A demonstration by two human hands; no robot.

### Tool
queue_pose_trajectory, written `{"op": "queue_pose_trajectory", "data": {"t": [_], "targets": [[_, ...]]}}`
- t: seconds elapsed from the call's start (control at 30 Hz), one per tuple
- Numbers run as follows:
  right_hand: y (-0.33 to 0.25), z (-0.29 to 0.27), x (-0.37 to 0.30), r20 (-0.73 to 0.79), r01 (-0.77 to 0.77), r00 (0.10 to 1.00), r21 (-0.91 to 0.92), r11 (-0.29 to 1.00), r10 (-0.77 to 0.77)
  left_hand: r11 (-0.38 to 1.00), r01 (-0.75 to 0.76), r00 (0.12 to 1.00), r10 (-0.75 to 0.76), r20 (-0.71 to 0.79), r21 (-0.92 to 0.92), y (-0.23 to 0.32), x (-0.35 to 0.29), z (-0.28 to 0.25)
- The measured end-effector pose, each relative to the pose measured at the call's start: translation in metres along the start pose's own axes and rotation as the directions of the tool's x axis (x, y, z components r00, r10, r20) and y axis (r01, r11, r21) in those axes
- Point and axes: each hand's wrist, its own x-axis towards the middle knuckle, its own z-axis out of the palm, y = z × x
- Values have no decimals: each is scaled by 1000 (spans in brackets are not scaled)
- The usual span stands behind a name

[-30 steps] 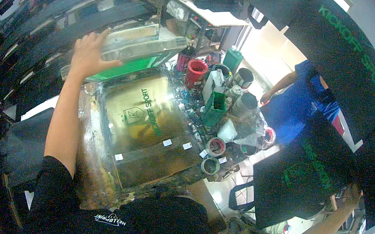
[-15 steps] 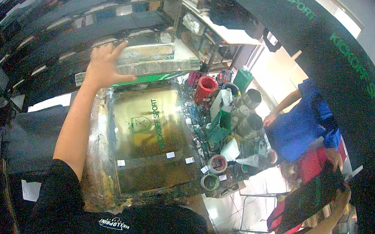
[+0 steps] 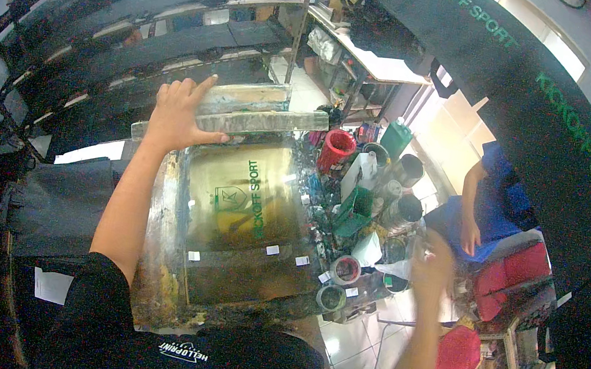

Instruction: The person performs screen printing on black tote bags using a green ink screen and a squeegee. They repeatedly place a bag on the table, pull ink across the screen, lift the frame to reveal the print, and hand the finished bag to a colleague. The colleague then hangs the printed bags on a drying rack in the background.

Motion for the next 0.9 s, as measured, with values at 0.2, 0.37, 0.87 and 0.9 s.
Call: {"op": "queue_pose_trajectory", "data": {"t": [0.2, 0.37, 0.87, 0.9], "targets": [[-239, 139, 86, -157, 680, 733, 126, 722, -662, 998, 16, 998, -19, 59, 62, 1, -18, -3], [-304, 237, 124, -127, 776, 627, 17, 630, -769, 1000, -18, 998, 19, -57, 23, 10, -29, 1], [-325, 261, 126, 71, 713, 699, 11, 702, -711, 975, -201, 911, 149, -384, -99, 15, -84, 0], [-323, 264, 130, 37, 716, 698, -20, 698, -715, 957, -255, 882, 173, -438, -136, 19, -107, 4]]}}
